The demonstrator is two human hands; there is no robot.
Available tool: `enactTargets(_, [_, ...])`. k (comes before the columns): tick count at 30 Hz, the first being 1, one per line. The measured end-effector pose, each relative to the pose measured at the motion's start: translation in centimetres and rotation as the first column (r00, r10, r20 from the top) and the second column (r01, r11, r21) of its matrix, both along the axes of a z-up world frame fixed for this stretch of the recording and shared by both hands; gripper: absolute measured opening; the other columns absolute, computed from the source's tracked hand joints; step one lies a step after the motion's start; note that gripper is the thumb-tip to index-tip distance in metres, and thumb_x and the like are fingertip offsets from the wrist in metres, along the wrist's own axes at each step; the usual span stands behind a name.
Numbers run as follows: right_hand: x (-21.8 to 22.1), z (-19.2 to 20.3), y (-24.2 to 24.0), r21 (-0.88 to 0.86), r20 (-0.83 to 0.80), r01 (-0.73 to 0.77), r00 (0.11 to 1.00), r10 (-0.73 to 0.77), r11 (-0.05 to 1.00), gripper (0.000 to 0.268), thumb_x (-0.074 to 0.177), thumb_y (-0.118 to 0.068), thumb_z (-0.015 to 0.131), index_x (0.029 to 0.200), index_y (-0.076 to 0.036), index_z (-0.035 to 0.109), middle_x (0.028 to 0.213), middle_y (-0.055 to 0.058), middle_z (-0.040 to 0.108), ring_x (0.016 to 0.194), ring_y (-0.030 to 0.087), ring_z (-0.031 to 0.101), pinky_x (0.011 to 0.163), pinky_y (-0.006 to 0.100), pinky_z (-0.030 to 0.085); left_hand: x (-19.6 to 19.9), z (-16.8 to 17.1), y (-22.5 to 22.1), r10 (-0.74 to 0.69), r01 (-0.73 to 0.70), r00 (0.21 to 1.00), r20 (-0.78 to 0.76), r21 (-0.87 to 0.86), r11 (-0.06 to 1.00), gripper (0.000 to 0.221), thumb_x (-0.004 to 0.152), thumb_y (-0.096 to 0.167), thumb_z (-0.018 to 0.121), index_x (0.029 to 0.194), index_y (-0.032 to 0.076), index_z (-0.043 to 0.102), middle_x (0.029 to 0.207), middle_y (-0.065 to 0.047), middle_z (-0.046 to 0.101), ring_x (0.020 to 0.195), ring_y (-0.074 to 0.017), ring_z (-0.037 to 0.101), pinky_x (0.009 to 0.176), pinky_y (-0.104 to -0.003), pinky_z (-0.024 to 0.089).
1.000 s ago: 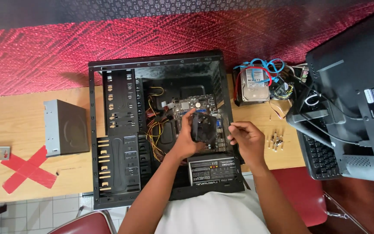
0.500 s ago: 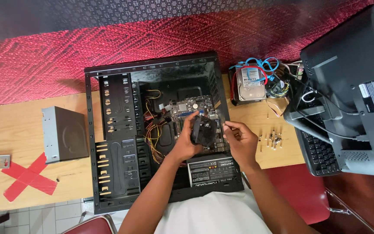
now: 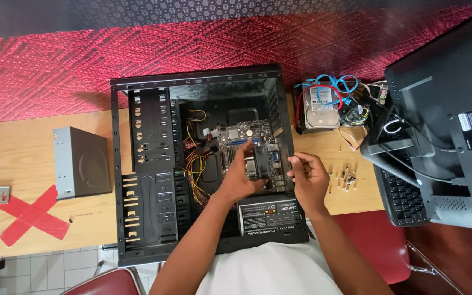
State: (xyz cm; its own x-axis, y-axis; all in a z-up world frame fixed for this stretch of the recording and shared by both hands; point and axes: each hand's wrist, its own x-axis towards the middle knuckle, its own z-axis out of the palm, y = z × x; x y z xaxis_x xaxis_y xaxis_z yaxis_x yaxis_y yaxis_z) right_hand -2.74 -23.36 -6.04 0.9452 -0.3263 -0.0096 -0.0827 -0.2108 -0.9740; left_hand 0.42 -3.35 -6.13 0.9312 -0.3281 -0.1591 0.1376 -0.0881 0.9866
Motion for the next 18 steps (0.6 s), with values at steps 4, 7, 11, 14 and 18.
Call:
enactTargets(4, [-0.1, -0.3, -0.1, 0.013, -0.01, 0.008, 1.0, -0.008, 1.0, 0.014, 0.105, -0.011, 0.063, 0.115, -0.001, 0.064, 0.103, 0.016, 0.075, 0.071, 0.015, 0.07, 0.06, 0.027, 0.056, 0.1, -1.7, 0.0, -0.035, 0.02, 0.995, 0.097, 0.155, 0.988, 0.104, 0.069, 0.01, 0.085, 0.158, 0.008, 0.032, 0.15, -0.026, 0.043, 0.141, -0.0539, 0.039, 0.114, -0.074, 0.031])
enactTargets(7, [0.1, -1.2, -0.4, 0.045, -0.016, 0.03, 0.999, -0.029, 0.999, 0.013, 0.103, -0.009, 0.067, 0.114, -0.002, 0.067, 0.104, 0.016, 0.076, 0.069, 0.014, 0.07, 0.056, 0.025, 0.056, 0.0, -3.2, -0.5, -0.12, 0.025, 0.969, 0.217, 0.396, 0.918, 0.102, 0.065, 0.02, 0.083, 0.157, 0.017, 0.038, 0.147, -0.014, 0.043, 0.136, -0.0424, 0.045, 0.109, -0.063, 0.039])
enactTargets(11, [0.3, 0.3, 0.2, 0.09, -0.055, 0.078, 0.996, -0.073, 0.993, 0.013, 0.1, -0.007, 0.069, 0.113, -0.002, 0.068, 0.104, 0.016, 0.077, 0.067, 0.013, 0.069, 0.055, 0.022, 0.055, 0.2, -3.1, -1.0, -0.157, 0.008, 0.947, 0.279, 0.47, 0.882, 0.101, 0.066, 0.023, 0.082, 0.159, 0.019, 0.04, 0.145, -0.012, 0.042, 0.134, -0.0406, 0.044, 0.104, -0.062, 0.042])
enactTargets(14, [0.8, -0.8, -0.9, 0.294, -0.162, 0.196, 0.975, -0.153, 0.935, 0.016, 0.096, -0.007, 0.069, 0.112, -0.005, 0.068, 0.101, 0.013, 0.075, 0.064, 0.01, 0.066, 0.053, 0.015, 0.054, 0.5, -2.1, -2.0, -0.178, 0.042, 0.959, 0.221, 0.51, 0.859, 0.095, 0.07, 0.023, 0.079, 0.157, 0.014, 0.041, 0.15, -0.017, 0.041, 0.136, -0.0485, 0.042, 0.102, -0.064, 0.041])
enactTargets(18, [0.8, -4.8, -4.5, 0.479, -0.251, 0.303, 0.947, -0.202, 0.824, 0.02, 0.093, -0.004, 0.071, 0.113, -0.005, 0.071, 0.103, 0.015, 0.075, 0.072, 0.017, 0.072, 0.061, 0.023, 0.063, 1.6, -3.7, -3.4, -0.088, 0.016, 0.98, 0.181, 0.362, 0.932, 0.096, 0.066, -0.001, 0.074, 0.154, 0.007, 0.035, 0.144, -0.026, 0.042, 0.116, -0.0534, 0.058, 0.092, -0.065, 0.053])
